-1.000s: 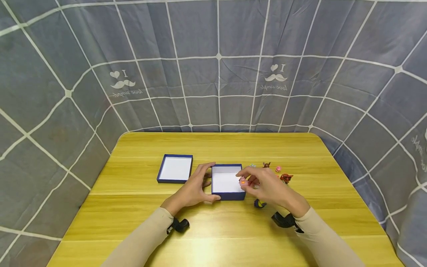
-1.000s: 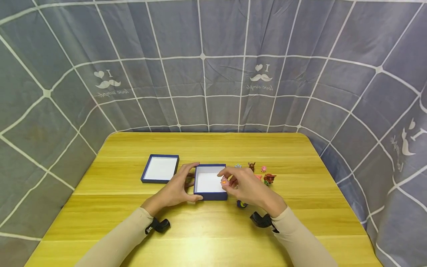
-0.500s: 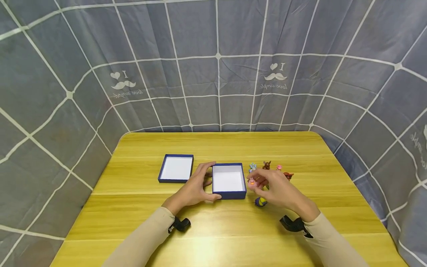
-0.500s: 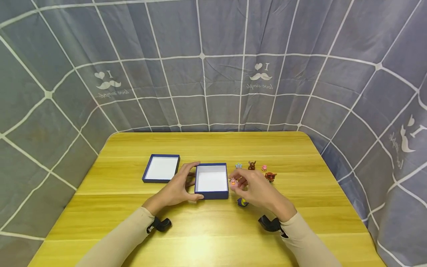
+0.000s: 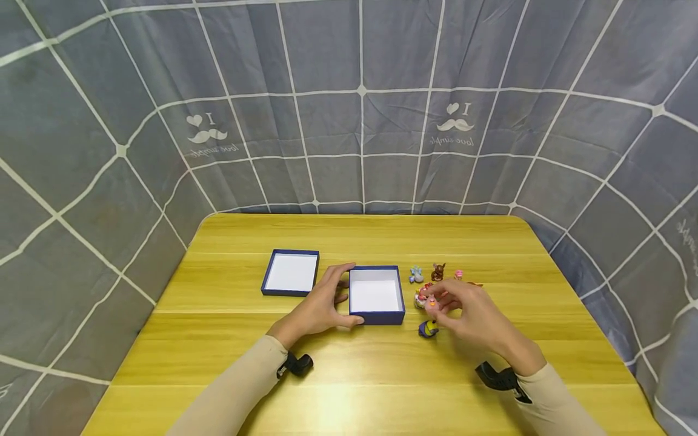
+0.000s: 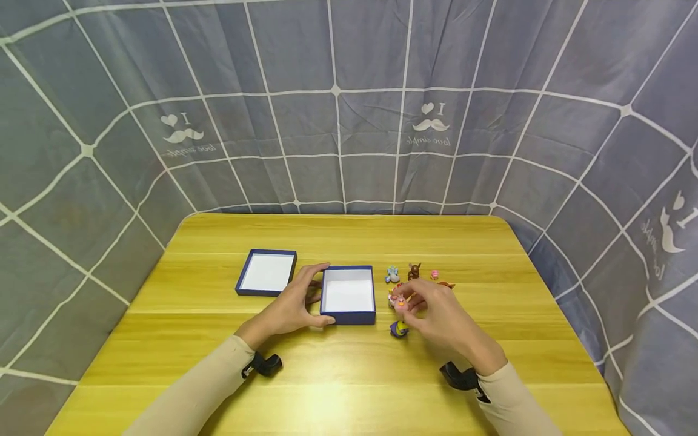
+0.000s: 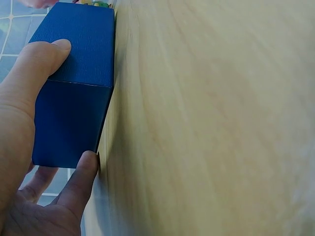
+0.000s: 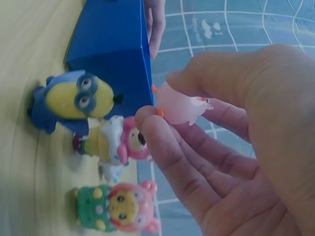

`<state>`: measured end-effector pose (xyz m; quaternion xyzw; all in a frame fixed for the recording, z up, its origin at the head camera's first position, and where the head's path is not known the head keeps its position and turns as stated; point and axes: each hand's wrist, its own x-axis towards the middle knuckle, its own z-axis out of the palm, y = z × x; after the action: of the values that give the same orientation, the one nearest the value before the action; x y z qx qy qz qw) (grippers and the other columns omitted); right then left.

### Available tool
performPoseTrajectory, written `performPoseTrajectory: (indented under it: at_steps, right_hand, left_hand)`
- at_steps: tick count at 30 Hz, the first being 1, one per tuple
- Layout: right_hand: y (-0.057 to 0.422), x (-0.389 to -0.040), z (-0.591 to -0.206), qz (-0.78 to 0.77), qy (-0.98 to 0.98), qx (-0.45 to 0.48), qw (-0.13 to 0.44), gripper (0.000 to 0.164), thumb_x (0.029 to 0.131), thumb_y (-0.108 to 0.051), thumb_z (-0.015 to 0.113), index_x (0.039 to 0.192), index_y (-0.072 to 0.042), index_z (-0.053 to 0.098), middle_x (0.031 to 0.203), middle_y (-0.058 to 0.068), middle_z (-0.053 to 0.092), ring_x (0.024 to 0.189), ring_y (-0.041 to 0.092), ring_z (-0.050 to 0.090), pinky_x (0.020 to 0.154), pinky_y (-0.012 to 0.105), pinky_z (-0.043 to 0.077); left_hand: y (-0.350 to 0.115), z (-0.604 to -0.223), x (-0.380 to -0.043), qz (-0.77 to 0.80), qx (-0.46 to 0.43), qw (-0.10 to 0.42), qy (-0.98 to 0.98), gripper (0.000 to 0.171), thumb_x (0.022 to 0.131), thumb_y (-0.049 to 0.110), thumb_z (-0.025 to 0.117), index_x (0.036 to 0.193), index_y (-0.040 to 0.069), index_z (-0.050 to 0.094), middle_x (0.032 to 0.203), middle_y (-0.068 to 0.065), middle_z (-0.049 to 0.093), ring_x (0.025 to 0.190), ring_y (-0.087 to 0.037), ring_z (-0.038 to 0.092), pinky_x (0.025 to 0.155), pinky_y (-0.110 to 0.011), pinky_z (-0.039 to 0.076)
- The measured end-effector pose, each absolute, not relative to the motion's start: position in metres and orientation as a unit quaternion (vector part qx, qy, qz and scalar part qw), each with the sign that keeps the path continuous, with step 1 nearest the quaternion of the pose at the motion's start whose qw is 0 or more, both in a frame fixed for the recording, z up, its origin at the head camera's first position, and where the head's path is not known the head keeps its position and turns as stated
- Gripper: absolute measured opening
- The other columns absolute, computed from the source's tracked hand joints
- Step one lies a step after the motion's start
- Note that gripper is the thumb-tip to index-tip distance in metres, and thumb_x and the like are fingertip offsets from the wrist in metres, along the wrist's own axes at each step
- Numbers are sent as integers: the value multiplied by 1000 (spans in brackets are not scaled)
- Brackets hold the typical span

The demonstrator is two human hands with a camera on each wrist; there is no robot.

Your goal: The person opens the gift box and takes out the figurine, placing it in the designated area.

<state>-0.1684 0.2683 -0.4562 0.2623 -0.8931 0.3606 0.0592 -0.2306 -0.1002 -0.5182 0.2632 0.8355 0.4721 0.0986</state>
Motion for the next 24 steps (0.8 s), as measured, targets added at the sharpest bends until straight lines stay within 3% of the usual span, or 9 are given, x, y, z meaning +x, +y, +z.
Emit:
performPoseTrajectory:
  at_steps: [6, 12, 19, 24]
  right_hand:
    - [281, -163, -459, 350, -902, 239, 78, 31, 99, -1, 91, 127, -9, 82, 111, -1, 84, 91, 2, 77, 82, 28, 73]
    - [291, -158, -465, 350, -902, 236, 95, 28, 97, -2, 94, 122, -10, 83, 119, 8, 86, 89, 0, 75, 81, 27, 72]
    - [300, -157, -471, 322, -911, 238, 101, 23, 96, -4, 95, 115, -8, 83, 98, -9, 81, 86, -1, 72, 76, 27, 71]
    - [305, -158, -475, 314, -920, 225, 67, 21, 97, -5, 94, 115, -9, 83, 98, -11, 80, 87, 0, 72, 78, 29, 71]
  left_hand:
    - [-99, -518, -231, 472, 262, 98, 836, 123, 89, 28, 106, 184, 17, 28, 180, -13, 37, 156, -33, 60, 127, -36, 60]
    - [-99, -519, -230, 469, 259, 107, 837, 124, 89, 30, 106, 185, 19, 27, 181, -10, 35, 157, -30, 58, 128, -33, 58]
    - [-100, -519, -231, 475, 261, 102, 834, 124, 89, 29, 106, 184, 17, 28, 181, -12, 36, 156, -33, 59, 128, -36, 59]
    - [-101, -518, -231, 472, 263, 102, 835, 123, 90, 29, 105, 185, 16, 27, 182, -13, 36, 157, -33, 58, 128, -38, 59]
